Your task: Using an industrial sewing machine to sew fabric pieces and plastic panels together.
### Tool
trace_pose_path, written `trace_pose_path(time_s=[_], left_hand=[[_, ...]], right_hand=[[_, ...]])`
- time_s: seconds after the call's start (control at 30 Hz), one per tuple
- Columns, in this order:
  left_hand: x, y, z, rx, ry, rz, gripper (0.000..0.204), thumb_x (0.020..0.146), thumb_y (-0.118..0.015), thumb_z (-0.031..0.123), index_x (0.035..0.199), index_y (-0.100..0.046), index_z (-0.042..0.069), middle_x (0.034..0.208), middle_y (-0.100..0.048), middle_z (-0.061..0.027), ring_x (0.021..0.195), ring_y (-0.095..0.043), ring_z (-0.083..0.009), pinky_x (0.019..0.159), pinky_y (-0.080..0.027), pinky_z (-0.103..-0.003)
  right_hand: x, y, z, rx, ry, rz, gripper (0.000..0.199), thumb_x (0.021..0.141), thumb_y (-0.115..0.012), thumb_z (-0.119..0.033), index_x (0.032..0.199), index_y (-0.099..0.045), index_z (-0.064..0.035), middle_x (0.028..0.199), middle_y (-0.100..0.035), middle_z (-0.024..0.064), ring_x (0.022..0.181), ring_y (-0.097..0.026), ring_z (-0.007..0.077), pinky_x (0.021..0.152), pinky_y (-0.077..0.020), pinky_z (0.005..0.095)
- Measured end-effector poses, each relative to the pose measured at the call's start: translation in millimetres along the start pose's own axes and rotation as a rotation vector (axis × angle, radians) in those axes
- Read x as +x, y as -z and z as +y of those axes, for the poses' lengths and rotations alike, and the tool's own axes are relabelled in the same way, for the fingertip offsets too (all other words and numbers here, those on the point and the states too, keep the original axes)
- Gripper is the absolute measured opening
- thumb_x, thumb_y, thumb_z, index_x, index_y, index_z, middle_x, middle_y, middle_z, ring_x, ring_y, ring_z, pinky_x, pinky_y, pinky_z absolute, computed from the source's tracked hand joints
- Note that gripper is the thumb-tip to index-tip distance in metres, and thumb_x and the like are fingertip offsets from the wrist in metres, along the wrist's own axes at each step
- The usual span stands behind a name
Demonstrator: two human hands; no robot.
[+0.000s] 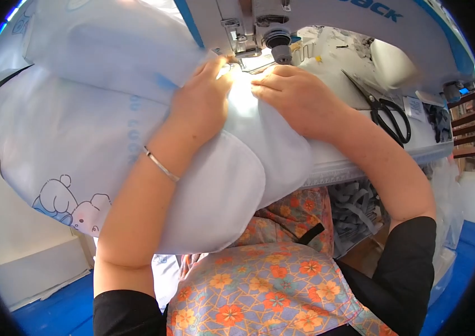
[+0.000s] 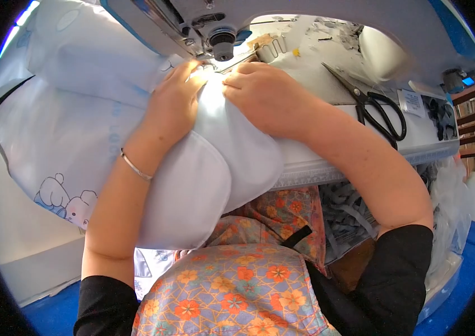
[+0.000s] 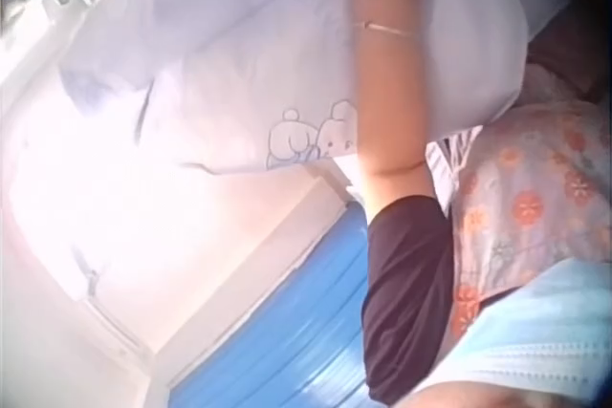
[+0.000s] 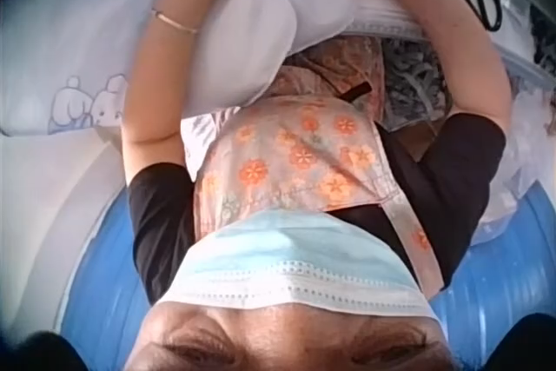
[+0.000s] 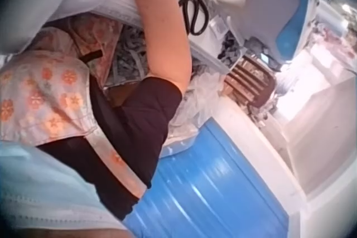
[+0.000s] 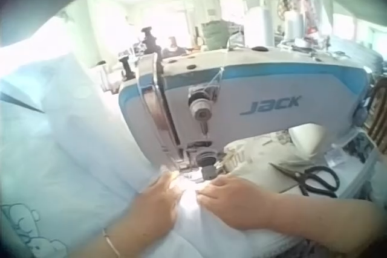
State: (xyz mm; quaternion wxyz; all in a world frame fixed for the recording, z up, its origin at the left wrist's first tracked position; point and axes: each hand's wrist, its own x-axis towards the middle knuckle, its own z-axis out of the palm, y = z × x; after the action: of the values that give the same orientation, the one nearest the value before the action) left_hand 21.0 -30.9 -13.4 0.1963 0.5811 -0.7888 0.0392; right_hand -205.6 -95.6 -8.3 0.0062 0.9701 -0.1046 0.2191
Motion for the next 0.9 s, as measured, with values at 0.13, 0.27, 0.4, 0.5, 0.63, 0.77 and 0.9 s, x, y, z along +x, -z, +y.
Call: trace_pose_path(time_s=[0.13,0.27,0.4,0.5,0.63,0.77,0.9], left_hand=[[5,4,-15,-0.024,-0.041,-0.011,0.027,0.089,-0.053,0.004,0.112,-0.066,-0.002,0.138,-0.055,-0.0206,0.128,-0.053,-0.0377,0.105,-0.047,-0.047],[-28,29,35,-0.089,-0.104,-0.138,0.043,0.087,-0.059,0.01,0.127,-0.056,-0.007,0.138,-0.054,-0.0251,0.131,-0.05,-0.0418,0.113,-0.035,-0.054],[-96,52,109,-0.225,-0.088,-0.26,0.068,0.078,-0.069,0.017,0.139,-0.05,-0.006,0.146,-0.05,-0.0223,0.134,-0.049,-0.0396,0.115,-0.029,-0.058],[-117,37,110,0.033,-0.056,-0.222,0.065,0.083,-0.065,0.019,0.141,-0.049,-0.007,0.148,-0.047,-0.0224,0.14,-0.042,-0.0341,0.112,-0.031,-0.06],[-131,52,88,0.166,-0.078,-0.183,0.058,0.081,-0.057,0.01,0.139,-0.052,-0.001,0.145,-0.051,-0.0182,0.134,-0.049,-0.0324,0.108,-0.037,-0.056],[-139,75,40,0.206,-0.089,-0.171,0.053,0.081,-0.053,0.006,0.133,-0.058,0.004,0.135,-0.06,-0.0144,0.124,-0.056,-0.031,0.104,-0.041,-0.052],[-133,76,2,0.268,-0.095,-0.114,0.051,0.08,-0.054,0.004,0.13,-0.06,0.004,0.129,-0.062,-0.0136,0.121,-0.057,-0.0319,0.103,-0.042,-0.051]], right_hand=[[4,0,-6,-0.034,-0.006,-0.012,0.038,0.084,-0.057,-0.011,0.118,-0.067,0.0014,0.119,-0.069,0.0105,0.108,-0.062,0.0267,0.098,-0.0499,0.0362],[-1,0,-6,-0.057,-0.044,0.012,0.037,0.086,-0.056,-0.012,0.118,-0.067,0.0014,0.118,-0.068,0.0109,0.109,-0.062,0.0269,0.099,-0.0494,0.0355],[1,-7,-4,-0.098,-0.045,0.043,0.036,0.085,-0.058,-0.012,0.118,-0.068,-0.0006,0.116,-0.069,0.0098,0.109,-0.063,0.0268,0.099,-0.0505,0.036],[1,-3,-2,-0.043,0.0,0.018,0.036,0.083,-0.06,-0.011,0.117,-0.069,-0.0032,0.116,-0.07,0.0091,0.108,-0.064,0.0263,0.098,-0.0517,0.0365],[-4,-6,-2,0.036,-0.055,0.025,0.036,0.083,-0.06,-0.009,0.118,-0.069,-0.0036,0.121,-0.07,0.01,0.111,-0.065,0.0267,0.098,-0.0522,0.0375],[-5,-9,-10,0.01,-0.124,0.037,0.036,0.084,-0.06,-0.006,0.119,-0.069,-0.0036,0.124,-0.07,0.0108,0.113,-0.066,0.0282,0.097,-0.0527,0.0391],[-5,-8,-27,0.034,-0.181,-0.014,0.035,0.084,-0.062,-0.005,0.118,-0.069,-0.0054,0.123,-0.07,0.0101,0.112,-0.066,0.0282,0.095,-0.0542,0.0389]])
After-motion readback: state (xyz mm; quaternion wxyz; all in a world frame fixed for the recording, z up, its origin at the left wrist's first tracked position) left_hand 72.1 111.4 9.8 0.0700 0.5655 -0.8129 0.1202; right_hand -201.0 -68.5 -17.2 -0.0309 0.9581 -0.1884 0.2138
